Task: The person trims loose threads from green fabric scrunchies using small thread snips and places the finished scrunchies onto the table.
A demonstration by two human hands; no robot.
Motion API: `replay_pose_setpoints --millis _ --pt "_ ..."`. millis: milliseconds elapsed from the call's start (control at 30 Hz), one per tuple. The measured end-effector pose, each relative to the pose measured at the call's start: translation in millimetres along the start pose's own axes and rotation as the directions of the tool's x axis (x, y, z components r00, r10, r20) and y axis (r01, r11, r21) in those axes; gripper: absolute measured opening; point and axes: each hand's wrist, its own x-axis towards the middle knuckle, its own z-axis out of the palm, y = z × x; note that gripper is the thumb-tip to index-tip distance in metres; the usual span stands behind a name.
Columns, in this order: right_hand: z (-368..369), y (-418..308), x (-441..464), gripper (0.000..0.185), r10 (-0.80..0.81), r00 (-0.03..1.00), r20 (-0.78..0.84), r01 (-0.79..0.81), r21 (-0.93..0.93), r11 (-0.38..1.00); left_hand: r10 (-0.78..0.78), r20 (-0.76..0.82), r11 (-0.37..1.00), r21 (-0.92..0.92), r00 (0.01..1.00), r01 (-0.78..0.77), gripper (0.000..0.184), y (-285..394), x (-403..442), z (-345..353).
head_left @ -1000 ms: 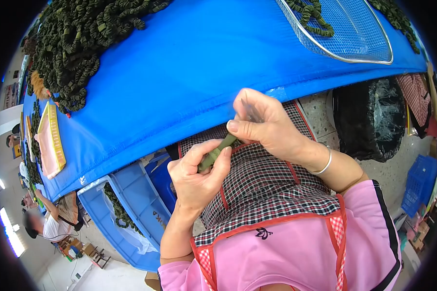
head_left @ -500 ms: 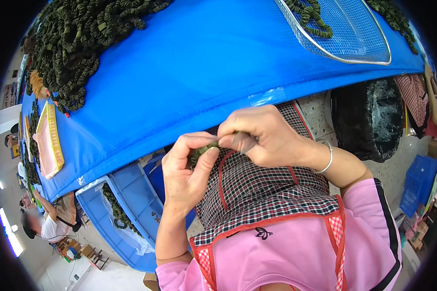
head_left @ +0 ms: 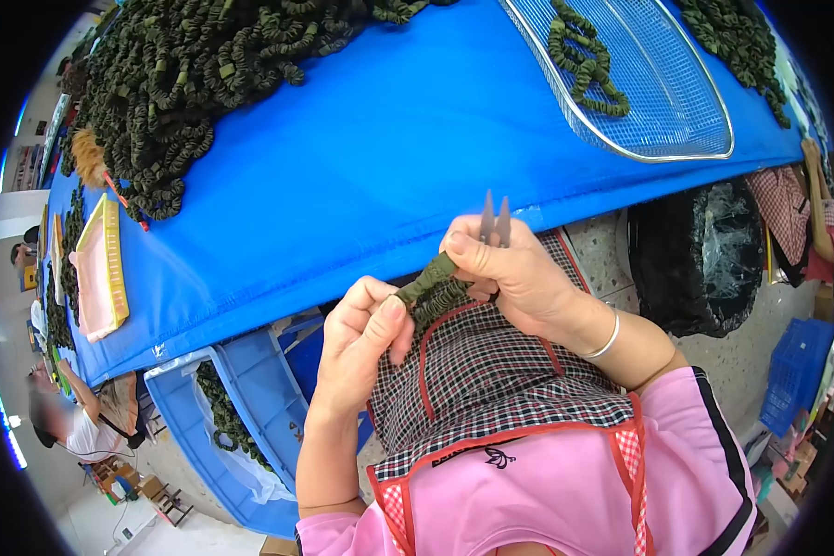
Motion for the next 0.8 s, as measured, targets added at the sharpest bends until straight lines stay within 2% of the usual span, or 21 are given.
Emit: replay_pose_setpoints --millis 67,100,167,200,267,333,400,433,500,633,733,767,800 --pt "0.8 -2.1 2.1 0.024 0.035 0.999 0.011 -0.034 -0.041 0.999 0.085 -0.037 0.995 0.045 0.996 -0.084 0.018 -2.5 2.8 5.4" --pt "6.4 -3.2 2.7 0.023 -0.104 0.994 -0.013 0.098 -0.230 0.968 0.101 -0.062 0.994 0.053 0.993 -0.097 0.019 -3.4 3.9 6.2" --pt "10.0 1.1 6.6 0.023 -0.215 0.977 -0.016 0.194 -0.361 0.912 0.105 -0.103 0.994 0.041 0.989 -0.101 0.023 -0.6 5.5 10.7" --pt "9.2 4.8 9.1 0.024 -0.268 0.963 -0.011 0.239 -0.422 0.874 0.080 -0.068 0.994 0.084 0.994 -0.074 0.024 2.0 4.3 9.4" --pt "4.0 2.6 12.5 0.025 -0.246 0.968 -0.056 0.204 -0.402 0.893 0.024 -0.005 0.985 0.169 1.000 -0.023 0.027 5.3 0.5 4.7" --pt "2.3 -9.7 10.3 0.025 -0.208 0.972 -0.106 0.148 -0.409 0.900 0.011 -0.036 0.979 0.202 0.999 -0.003 0.030 2.8 -4.2 5.0" --pt "2.4 -3.0 13.2 0.025 -0.285 0.956 -0.066 0.234 -0.409 0.882 0.026 -0.028 0.982 0.187 0.999 -0.021 0.032 -1.3 -5.0 4.7" --pt "1.9 1.0 15.7 0.025 -0.315 0.947 -0.055 0.264 -0.421 0.868 0.112 -0.040 0.974 0.200 0.993 -0.101 0.031 -6.9 -2.6 6.6" --pt "1.1 5.9 19.5 0.025 -0.366 0.931 -0.003 0.315 -0.502 0.806 0.106 -0.068 0.981 0.168 0.992 -0.094 0.029 -6.8 -0.1 8.7" --pt "5.1 3.1 17.1 0.020 -0.230 0.973 0.020 0.205 -0.534 0.821 0.031 -0.056 0.999 -0.007 0.998 -0.032 0.028 5.1 4.0 6.0" --pt "12.1 1.9 18.2 0.023 -0.395 0.919 -0.011 0.334 -0.513 0.791 0.001 -0.079 0.971 0.238 0.997 0.018 0.028 6.1 4.4 5.8" --pt "11.0 -0.8 19.3 0.023 -0.430 0.902 -0.025 0.371 -0.462 0.805 0.019 -0.072 0.966 0.257 0.997 0.001 0.028 5.2 2.8 6.2" --pt "6.3 -6.7 19.6 0.023 -0.409 0.912 -0.040 0.335 -0.504 0.796 0.035 -0.063 0.961 0.277 0.997 -0.017 0.028 3.9 0.5 6.9"
